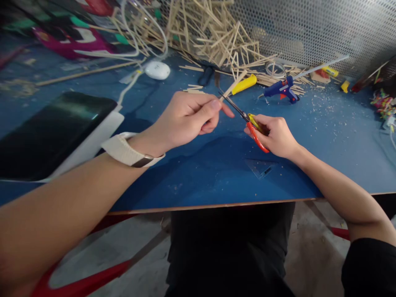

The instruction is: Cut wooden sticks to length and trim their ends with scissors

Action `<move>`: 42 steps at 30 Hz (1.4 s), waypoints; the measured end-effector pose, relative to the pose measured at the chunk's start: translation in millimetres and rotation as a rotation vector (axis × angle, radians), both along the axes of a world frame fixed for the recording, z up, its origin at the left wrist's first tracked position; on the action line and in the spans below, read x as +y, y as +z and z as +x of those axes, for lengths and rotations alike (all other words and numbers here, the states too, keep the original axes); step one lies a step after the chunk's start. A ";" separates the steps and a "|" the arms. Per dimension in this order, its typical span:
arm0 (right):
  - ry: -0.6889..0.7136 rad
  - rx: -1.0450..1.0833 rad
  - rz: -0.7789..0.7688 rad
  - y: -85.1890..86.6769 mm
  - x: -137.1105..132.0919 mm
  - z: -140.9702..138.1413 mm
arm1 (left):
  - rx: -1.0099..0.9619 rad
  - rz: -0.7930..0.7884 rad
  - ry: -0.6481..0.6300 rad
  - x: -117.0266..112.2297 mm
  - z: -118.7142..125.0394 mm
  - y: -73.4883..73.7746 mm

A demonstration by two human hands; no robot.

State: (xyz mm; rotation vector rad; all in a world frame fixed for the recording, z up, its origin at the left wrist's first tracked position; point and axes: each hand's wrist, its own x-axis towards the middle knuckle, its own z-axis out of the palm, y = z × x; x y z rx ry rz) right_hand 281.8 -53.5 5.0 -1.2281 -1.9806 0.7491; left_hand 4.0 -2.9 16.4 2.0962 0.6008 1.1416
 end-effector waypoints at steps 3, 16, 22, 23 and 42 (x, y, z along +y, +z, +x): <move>-0.036 -0.027 0.061 -0.6 0.5 -1.1 | -0.160 -0.112 -0.021 2.3 -1.4 0.9; 0.043 0.048 -0.032 2.6 -4.7 2.5 | -0.038 0.021 0.233 -18.4 3.1 2.2; 0.039 0.019 0.048 3.1 -1.0 4.3 | 0.050 0.058 0.212 -19.1 5.2 -2.1; 0.035 0.011 0.066 3.2 -0.3 4.0 | 0.056 0.063 0.210 -18.9 5.4 -2.7; 0.039 0.061 0.133 6.3 -6.4 -5.9 | 0.245 0.324 0.196 -18.5 -0.2 -4.4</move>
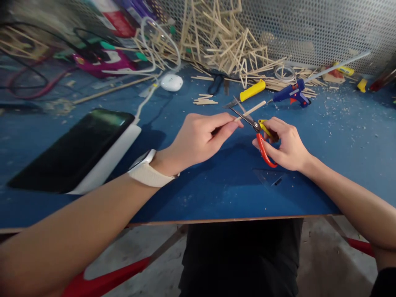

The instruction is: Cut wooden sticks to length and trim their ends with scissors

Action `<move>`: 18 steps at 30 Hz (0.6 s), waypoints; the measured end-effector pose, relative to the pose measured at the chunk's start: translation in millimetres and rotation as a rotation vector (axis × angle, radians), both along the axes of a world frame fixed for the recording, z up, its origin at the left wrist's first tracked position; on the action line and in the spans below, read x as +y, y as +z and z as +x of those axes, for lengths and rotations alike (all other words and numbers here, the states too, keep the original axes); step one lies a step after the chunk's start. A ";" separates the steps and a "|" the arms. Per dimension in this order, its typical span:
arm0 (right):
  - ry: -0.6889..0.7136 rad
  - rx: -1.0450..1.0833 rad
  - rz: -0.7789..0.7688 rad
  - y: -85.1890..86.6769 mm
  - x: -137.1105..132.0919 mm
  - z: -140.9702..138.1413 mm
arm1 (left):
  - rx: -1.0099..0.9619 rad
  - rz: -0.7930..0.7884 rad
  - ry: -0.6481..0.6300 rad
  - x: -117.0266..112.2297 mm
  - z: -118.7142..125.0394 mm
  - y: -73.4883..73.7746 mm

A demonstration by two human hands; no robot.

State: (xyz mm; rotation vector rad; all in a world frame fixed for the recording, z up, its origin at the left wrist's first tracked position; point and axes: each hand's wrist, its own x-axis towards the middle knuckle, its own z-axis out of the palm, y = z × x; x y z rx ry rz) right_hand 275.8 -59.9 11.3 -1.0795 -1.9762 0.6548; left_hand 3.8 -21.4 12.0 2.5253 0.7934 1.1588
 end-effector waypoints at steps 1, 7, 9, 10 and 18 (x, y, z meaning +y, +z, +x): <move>-0.001 0.005 0.004 -0.1 0.1 -0.2 | 0.000 -0.007 0.000 -0.3 0.2 0.2; -0.033 -0.021 0.006 1.7 -1.3 -0.7 | -0.003 -0.037 -0.023 -0.8 2.4 -0.5; -0.041 -0.027 0.005 1.6 -1.8 -0.3 | -0.022 -0.046 -0.042 -1.0 3.2 -2.0; -0.040 -0.028 0.001 1.4 -1.8 0.0 | -0.034 -0.050 -0.051 -1.2 3.4 -2.7; -0.034 -0.026 -0.022 1.3 -2.4 1.0 | -0.019 -0.067 -0.041 -2.2 3.1 -2.4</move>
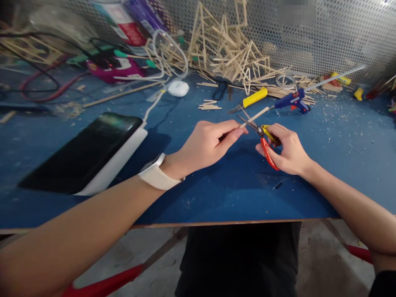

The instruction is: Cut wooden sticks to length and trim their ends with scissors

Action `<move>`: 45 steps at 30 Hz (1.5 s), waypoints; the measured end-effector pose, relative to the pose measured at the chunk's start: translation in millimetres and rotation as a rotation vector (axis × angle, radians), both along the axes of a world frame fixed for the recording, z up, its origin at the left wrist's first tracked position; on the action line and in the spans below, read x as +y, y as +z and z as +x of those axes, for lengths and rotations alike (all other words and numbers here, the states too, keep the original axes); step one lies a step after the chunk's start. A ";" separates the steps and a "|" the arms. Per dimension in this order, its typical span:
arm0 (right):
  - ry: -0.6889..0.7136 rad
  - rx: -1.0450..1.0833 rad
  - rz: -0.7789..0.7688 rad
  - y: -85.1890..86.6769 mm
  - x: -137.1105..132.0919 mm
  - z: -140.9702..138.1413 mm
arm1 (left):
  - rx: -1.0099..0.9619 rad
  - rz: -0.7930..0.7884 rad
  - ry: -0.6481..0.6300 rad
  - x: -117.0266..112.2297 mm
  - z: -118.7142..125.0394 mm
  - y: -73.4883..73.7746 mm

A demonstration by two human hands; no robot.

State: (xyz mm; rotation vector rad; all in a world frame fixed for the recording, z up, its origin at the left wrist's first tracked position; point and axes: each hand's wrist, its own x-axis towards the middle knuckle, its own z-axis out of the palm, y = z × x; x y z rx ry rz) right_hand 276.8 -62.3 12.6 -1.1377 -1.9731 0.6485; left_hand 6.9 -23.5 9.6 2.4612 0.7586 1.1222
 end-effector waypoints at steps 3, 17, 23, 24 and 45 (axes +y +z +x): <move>0.039 0.001 -0.031 0.9 -1.1 0.3 | -0.004 0.002 -0.003 0.3 0.1 -0.1; 0.142 -0.109 -0.026 -3.1 1.9 3.7 | 0.006 -0.032 -0.040 1.1 3.1 -2.5; 0.173 -0.070 -0.043 -2.4 1.8 0.8 | -0.044 -0.007 -0.064 0.2 2.6 -1.3; 0.178 -0.059 -0.048 -2.2 1.5 0.4 | -0.056 0.000 -0.061 -0.4 3.0 -0.6; 0.269 0.148 -0.381 0.4 2.9 3.6 | -0.165 -0.415 -0.139 -9.5 7.9 11.9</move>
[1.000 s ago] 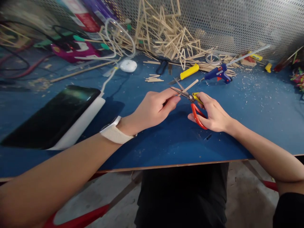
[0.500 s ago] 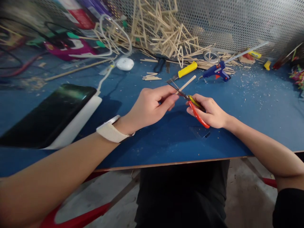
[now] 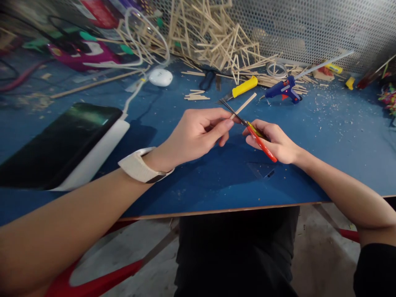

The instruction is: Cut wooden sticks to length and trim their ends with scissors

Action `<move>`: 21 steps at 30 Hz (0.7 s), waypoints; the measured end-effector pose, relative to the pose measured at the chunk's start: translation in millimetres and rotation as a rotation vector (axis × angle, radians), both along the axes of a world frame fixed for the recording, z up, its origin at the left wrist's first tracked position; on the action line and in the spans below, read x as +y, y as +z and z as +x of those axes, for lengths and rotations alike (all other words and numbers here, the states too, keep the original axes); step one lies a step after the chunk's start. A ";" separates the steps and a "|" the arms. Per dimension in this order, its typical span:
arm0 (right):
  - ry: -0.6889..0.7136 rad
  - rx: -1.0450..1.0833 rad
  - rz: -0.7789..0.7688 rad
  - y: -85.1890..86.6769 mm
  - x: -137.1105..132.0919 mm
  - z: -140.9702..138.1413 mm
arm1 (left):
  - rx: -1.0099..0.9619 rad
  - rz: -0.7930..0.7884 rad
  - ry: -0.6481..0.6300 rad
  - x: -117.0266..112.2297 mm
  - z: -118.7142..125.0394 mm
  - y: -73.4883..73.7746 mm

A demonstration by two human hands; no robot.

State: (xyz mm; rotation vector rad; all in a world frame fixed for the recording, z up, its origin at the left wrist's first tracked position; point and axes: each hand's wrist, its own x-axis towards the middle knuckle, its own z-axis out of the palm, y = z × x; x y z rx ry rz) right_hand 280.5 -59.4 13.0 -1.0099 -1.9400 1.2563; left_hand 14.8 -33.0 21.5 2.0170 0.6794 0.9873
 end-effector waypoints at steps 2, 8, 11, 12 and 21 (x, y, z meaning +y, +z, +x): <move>-0.002 0.016 0.001 0.2 0.2 -0.2 | 0.009 -0.015 -0.003 -0.8 0.2 1.1; -0.018 -0.018 0.017 -1.1 -0.3 -1.2 | -0.017 -0.015 -0.006 -1.6 0.8 2.4; -0.047 -0.045 0.037 -0.9 -1.4 -2.7 | -0.023 -0.006 -0.010 -1.2 0.1 2.2; -0.058 -0.052 0.045 -0.7 -1.7 -3.2 | -0.021 0.001 -0.009 -1.1 -0.1 2.2; -0.110 -0.103 0.084 -2.0 -2.9 -4.1 | 0.021 0.069 0.005 -0.2 -0.9 3.1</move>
